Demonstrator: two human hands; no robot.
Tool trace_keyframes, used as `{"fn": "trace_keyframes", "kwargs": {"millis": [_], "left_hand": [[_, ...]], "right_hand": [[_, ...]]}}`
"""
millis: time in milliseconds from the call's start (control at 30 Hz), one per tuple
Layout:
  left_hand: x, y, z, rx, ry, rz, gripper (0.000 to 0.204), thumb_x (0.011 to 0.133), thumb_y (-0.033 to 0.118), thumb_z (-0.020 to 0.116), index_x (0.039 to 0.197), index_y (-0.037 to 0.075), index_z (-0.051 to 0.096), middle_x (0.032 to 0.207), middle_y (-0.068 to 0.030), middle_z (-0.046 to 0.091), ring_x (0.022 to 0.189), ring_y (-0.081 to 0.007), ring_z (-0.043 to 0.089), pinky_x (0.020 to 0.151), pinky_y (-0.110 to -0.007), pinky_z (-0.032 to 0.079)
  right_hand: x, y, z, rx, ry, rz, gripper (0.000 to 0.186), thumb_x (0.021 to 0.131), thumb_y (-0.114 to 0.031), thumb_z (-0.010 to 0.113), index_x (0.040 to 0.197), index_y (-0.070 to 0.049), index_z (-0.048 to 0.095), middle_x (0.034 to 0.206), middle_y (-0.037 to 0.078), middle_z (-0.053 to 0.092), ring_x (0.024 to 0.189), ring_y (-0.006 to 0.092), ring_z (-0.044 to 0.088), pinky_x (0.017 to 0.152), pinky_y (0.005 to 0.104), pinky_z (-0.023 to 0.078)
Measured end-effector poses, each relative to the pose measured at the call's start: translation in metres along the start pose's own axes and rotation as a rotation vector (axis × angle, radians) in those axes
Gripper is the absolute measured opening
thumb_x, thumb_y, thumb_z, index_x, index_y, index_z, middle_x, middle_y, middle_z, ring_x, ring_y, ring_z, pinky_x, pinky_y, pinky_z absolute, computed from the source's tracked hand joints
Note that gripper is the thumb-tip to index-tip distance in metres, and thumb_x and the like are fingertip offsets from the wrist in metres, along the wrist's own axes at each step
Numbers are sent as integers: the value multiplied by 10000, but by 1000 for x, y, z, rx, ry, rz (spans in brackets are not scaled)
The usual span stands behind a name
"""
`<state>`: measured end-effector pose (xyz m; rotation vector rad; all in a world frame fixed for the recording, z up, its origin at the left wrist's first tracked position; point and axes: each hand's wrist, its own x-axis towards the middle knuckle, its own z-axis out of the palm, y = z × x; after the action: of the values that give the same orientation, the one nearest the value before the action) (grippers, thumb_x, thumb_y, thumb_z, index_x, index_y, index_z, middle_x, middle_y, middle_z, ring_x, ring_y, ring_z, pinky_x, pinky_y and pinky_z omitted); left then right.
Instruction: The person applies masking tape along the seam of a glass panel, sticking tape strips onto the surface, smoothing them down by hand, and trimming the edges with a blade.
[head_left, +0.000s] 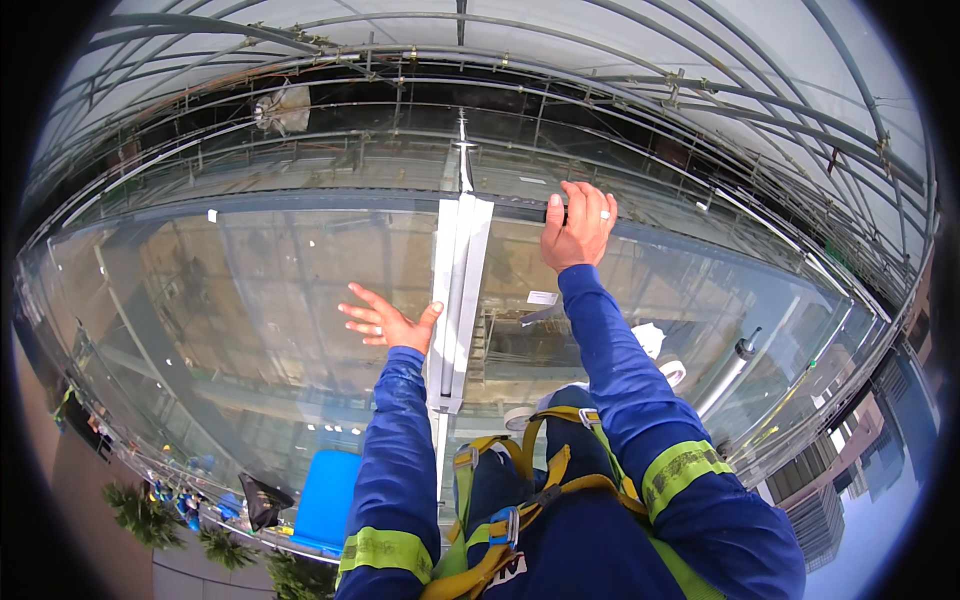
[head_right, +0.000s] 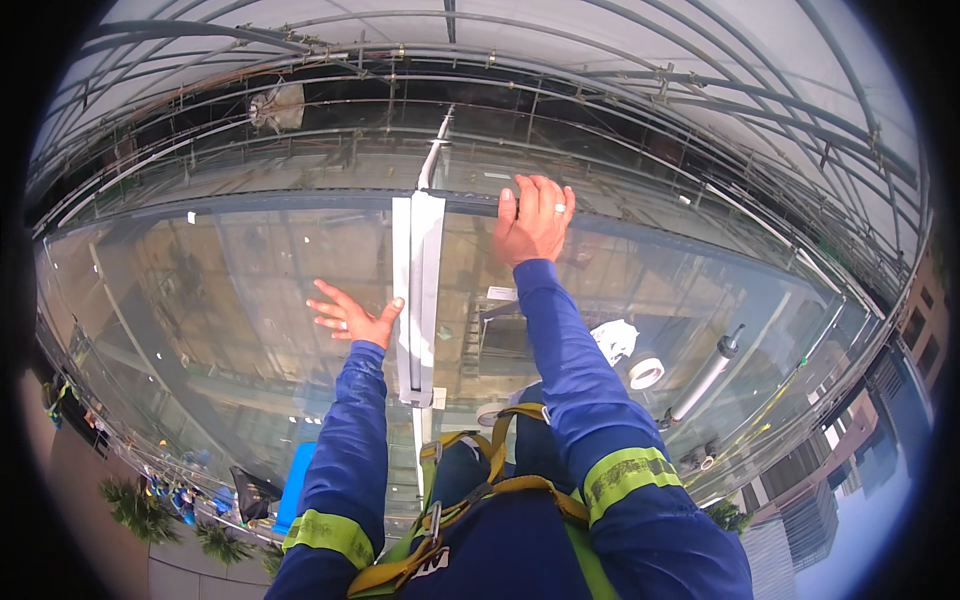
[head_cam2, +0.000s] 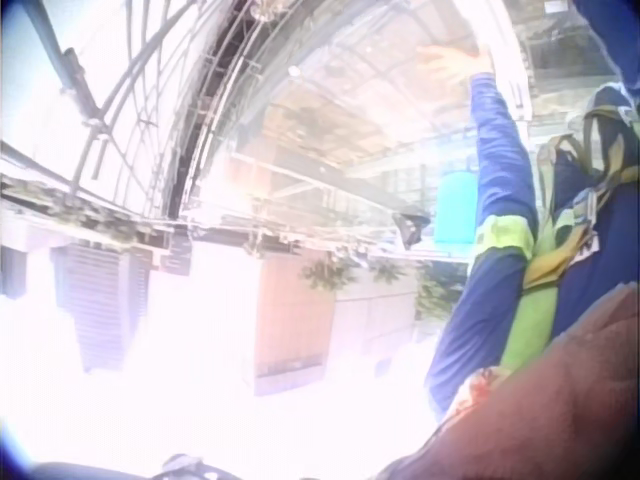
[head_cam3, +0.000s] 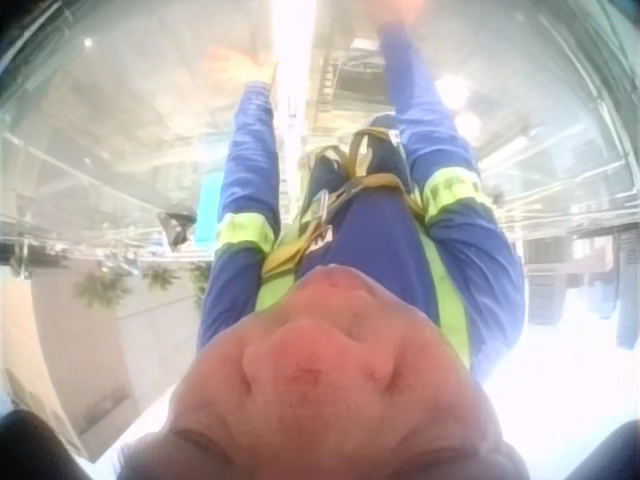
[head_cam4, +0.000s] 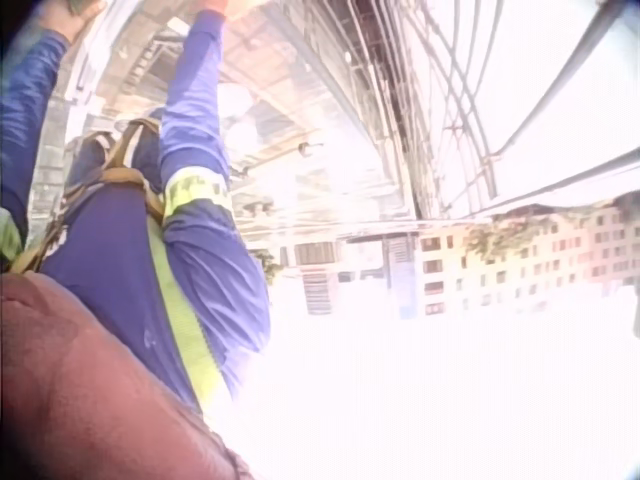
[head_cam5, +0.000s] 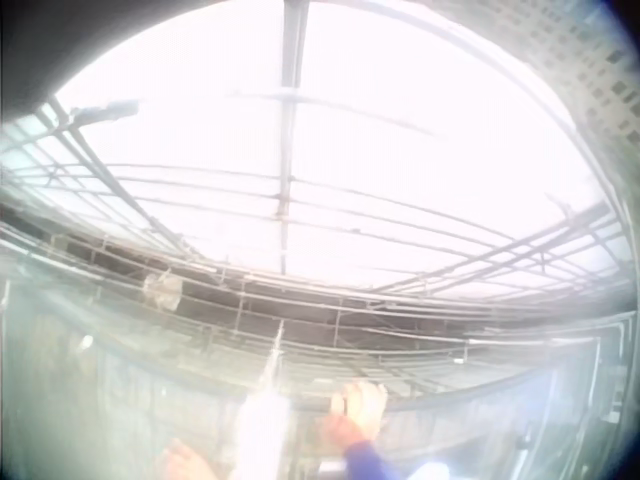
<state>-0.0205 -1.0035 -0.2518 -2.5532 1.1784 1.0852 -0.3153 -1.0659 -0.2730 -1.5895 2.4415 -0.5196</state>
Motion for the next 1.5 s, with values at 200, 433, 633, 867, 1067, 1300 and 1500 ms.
{"fn": "trace_keyframes", "kwargs": {"millis": [200, 433, 633, 867, 1067, 1300, 1500], "left_hand": [[-2, 13, -3, 27, -20, -46, 1619, 557, 458, 988, 1588, 268, -245, 1593, -278, -348, 1449, -584, -263, 1141, -744, -5], [-4, 22, -8, 78, -32, -91, 1596, 585, 414, 982, 1578, 293, -261, 1611, -258, -327, 1470, -567, -235, 1154, -730, 1], [-6, 24, -11, 50, -44, -71, 1587, 597, 417, 976, 1578, 282, -263, 1600, -275, -336, 1458, -585, -241, 1144, -742, -9], [-7, 24, -14, 50, -53, -77, 1589, 595, 441, 975, 1581, 266, -259, 1594, -293, -332, 1447, -609, -233, 1130, -763, -5], [-8, 26, -16, 65, -75, -110, 1566, 617, 440, 964, 1574, 303, -268, 1598, -264, -348, 1461, -580, -241, 1152, -737, 2], [-8, 20, -15, 39, -70, -76, 1575, 611, 455, 966, 1580, 266, -263, 1592, -300, -330, 1444, -612, -238, 1127, -762, -17], [-8, 22, -13, 53, -62, -62, 1569, 621, 454, 962, 1577, 268, -269, 1588, -297, -341, 1439, -615, -243, 1124, -770, -2]], "right_hand": [[3, -1, -2, 29, -1, -12, 253, 958, -279, 619, 1132, -101, 664, 1123, 72, 661, 1154, 274, 590, 1114, 519, 322], [27, -49, 2, 298, -183, -309, 220, 894, -232, 669, 1078, -123, 721, 1041, 37, 672, 1071, 263, 603, 1033, 488, 363], [83, -70, 20, 417, -802, -81, 231, 864, -197, 693, 1042, -78, 783, 990, 132, 758, 980, 309, 701, 914, 409, 524], [136, -99, 23, 191, -1246, -449, 174, 774, -112, 767, 935, -49, 787, 908, 137, 765, 882, 269, 730, 816, 391, 557], [132, -96, 39, 127, -1219, -706, 261, 828, -189, 621, 912, 45, 699, 864, 247, 701, 873, 402, 689, 797, 457, 537], [141, -84, 29, 199, -1063, -263, 291, 941, -247, 595, 1005, 14, 707, 963, 222, 715, 973, 371, 688, 864, 457, 533], [115, -89, 9, 256, -1140, -603, 234, 912, -217, 686, 1009, -9, 730, 993, 168, 721, 949, 318, 691, 857, 414, 535]]}}
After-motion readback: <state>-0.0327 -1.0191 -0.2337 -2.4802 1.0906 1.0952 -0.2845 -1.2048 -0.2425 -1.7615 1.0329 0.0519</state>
